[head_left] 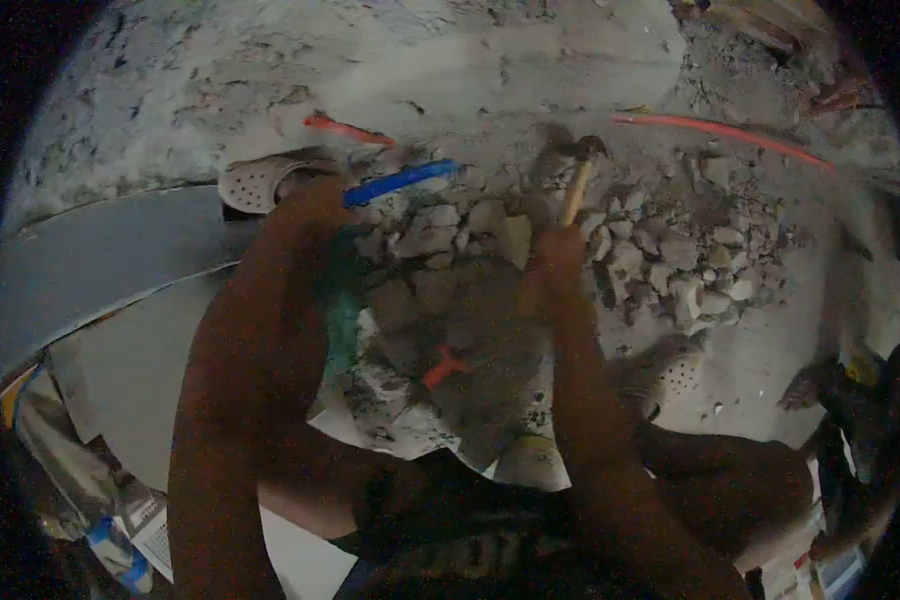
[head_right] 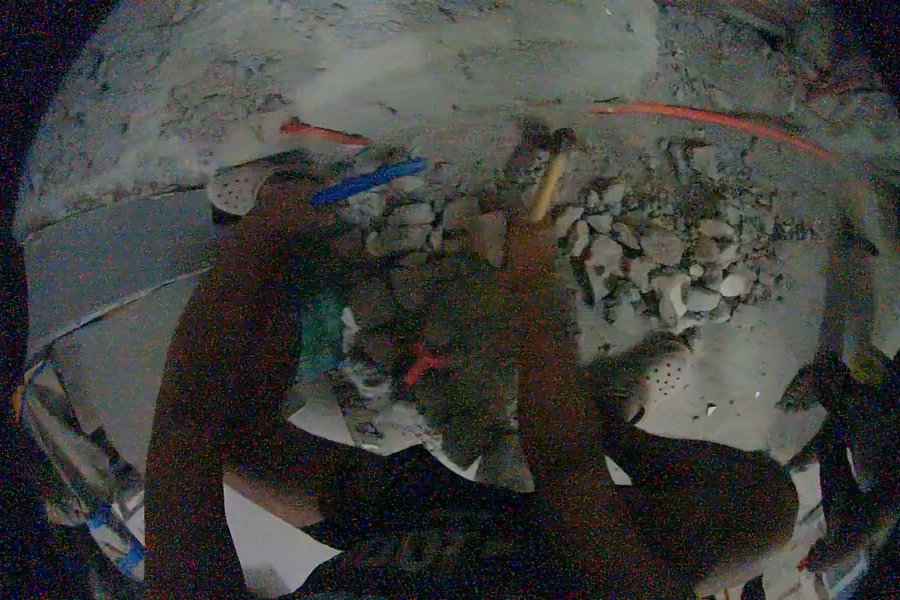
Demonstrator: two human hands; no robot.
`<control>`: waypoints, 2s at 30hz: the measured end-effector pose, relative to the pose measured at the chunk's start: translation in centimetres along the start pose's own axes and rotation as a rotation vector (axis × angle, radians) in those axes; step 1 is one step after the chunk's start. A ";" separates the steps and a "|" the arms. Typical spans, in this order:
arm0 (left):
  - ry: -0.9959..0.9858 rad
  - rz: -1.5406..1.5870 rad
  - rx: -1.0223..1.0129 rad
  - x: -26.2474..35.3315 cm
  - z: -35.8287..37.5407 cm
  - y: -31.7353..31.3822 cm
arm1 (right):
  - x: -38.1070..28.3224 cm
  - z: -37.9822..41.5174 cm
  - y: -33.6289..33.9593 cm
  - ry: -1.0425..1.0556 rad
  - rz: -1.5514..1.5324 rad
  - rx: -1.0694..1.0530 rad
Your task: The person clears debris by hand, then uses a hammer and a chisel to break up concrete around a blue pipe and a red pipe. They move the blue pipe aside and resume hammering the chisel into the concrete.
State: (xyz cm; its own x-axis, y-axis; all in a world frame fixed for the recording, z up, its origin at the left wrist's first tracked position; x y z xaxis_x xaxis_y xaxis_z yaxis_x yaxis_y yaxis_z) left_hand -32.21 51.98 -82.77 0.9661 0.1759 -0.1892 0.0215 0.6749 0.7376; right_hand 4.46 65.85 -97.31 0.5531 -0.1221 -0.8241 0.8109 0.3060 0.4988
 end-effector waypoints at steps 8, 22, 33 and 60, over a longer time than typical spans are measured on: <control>0.134 0.399 0.987 -5.8 4.9 9.3 | 3.7 -2.1 0.9 -0.028 0.086 -0.054; 0.533 0.802 1.257 -10.6 -1.3 3.3 | 4.7 -0.2 0.7 0.023 -0.086 -0.135; 0.068 1.855 0.527 -5.5 -0.9 -1.3 | 6.6 -1.1 -1.9 0.012 -0.056 -0.119; 0.889 0.650 1.035 -2.8 5.7 2.2 | 5.3 -2.8 -1.1 -0.240 -0.437 -0.251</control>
State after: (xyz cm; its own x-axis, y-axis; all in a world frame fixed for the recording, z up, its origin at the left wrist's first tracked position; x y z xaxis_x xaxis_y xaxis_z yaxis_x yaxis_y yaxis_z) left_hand -33.35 48.90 -76.88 0.4208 0.8559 0.3006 0.1967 -0.4096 0.8908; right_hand 5.99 67.54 -102.97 0.2272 -0.4911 -0.8409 0.9205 0.3902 0.0209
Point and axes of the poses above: each hand's wrist, its own z-axis away from the middle knuckle, its own y-axis out of the back of the hand, x = y × z, the point moved 10 cm from there along -z, towards the middle knuckle, and after that the axes turned 5 degrees about y, right-handed, at the moved point
